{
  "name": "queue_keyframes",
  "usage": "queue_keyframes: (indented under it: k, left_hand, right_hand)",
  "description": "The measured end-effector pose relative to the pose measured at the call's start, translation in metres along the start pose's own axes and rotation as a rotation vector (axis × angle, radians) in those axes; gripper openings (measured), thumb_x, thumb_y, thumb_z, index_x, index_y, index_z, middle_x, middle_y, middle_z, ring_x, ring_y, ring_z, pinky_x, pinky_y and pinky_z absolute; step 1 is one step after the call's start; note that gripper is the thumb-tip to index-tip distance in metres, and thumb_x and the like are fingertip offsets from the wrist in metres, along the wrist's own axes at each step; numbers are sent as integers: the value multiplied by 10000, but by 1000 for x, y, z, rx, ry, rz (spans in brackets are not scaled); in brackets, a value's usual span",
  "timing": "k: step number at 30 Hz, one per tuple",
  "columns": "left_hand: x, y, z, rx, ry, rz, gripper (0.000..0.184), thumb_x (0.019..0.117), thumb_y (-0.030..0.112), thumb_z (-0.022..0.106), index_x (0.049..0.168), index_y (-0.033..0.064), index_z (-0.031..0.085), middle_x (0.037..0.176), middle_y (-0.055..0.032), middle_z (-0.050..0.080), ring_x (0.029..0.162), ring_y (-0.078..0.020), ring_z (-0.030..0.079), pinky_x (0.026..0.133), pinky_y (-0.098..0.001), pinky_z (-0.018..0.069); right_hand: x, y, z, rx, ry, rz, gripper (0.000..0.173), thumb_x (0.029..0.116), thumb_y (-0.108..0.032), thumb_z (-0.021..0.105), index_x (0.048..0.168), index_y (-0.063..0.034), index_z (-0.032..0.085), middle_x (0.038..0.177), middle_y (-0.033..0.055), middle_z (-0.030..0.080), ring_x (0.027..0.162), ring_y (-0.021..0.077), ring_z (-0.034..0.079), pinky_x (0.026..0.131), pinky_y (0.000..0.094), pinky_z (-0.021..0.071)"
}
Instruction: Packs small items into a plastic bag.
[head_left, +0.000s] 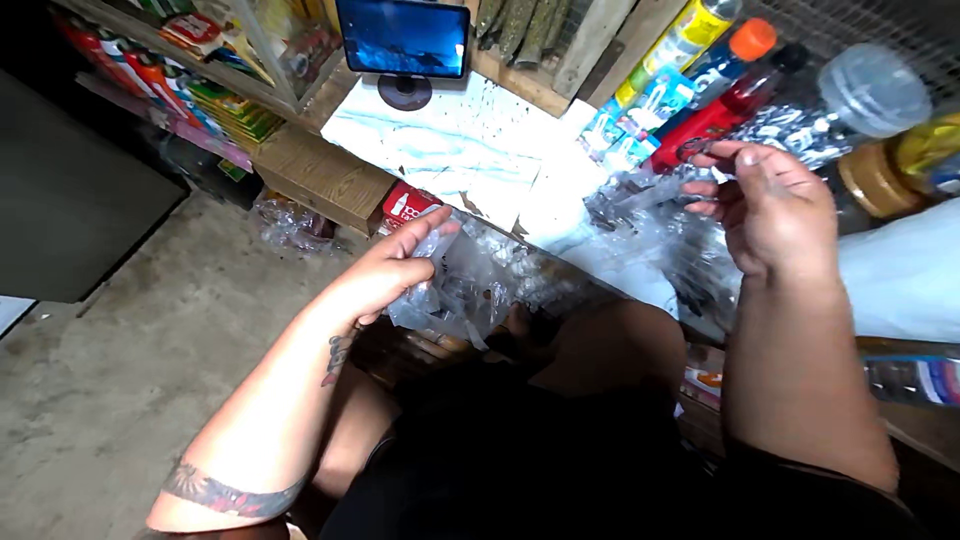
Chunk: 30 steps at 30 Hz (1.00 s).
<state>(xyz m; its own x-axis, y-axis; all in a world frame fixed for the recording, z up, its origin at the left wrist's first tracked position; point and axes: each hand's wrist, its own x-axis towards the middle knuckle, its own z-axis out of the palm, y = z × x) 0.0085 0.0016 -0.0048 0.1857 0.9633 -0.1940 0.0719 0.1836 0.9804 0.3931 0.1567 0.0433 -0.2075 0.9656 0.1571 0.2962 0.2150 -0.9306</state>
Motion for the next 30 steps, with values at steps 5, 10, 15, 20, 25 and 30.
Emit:
queue_keyframes:
  k: [5, 10, 15, 20, 25, 30]
  left_hand:
    - [-1, 0, -1, -34, -16, 16, 786, 844, 37, 493, 1602, 105, 296, 1532, -31, 502, 1190, -81, 596, 863, -254, 532]
    - [-1, 1, 0, -25, -10, 25, 773, 846, 32, 488, 1596, 113, 316, 1522, -21, 514, 1122, -71, 607, 789, -239, 517]
    - [-2, 2, 0, -28, -20, 28, 762, 861, 15, 480, 1597, 104, 306, 1522, -33, 511, 1151, -73, 599, 822, -242, 519]
    - [-2, 2, -2, -67, -31, 20, 762, 865, -5, 479, 1599, 99, 301, 1521, -44, 502, 1230, -110, 585, 935, -292, 536]
    - [-1, 3, -3, -44, -33, 13, 768, 864, -6, 483, 1601, 102, 299, 1528, -39, 501, 1229, -101, 583, 925, -273, 528]
    - [0, 2, -2, -25, -31, 17, 765, 861, 14, 484, 1600, 103, 302, 1520, -37, 510, 1206, -96, 592, 899, -275, 532]
  right_hand:
    - [-9, -36, 26, 107, -213, -99, 325, 1114, -271, 371, 1273, -134, 619, 1201, -53, 708, 954, 91, 725, 810, 292, 632]
    - [-19, -52, 67, 186, -424, -101, 316, 1090, -343, 454, 1247, -154, 652, 1208, -45, 715, 954, 111, 730, 771, 305, 639]
    - [-31, -39, 124, 96, -615, -19, 381, 1082, -308, 448, 1292, -63, 650, 1245, 27, 707, 1015, 132, 719, 852, 339, 623]
    - [-43, 3, 180, 28, -772, -15, 336, 1096, -218, 465, 1289, -25, 662, 1224, 97, 702, 1035, 151, 709, 880, 361, 617]
    - [-56, 36, 213, -94, -852, -62, 297, 1054, -195, 565, 1238, -6, 703, 1219, 143, 677, 1085, 173, 659, 959, 340, 547]
    - [-53, 37, 202, -196, -927, -118, 357, 1039, -244, 604, 1349, -72, 653, 1390, 140, 613, 1214, 221, 635, 995, 390, 553]
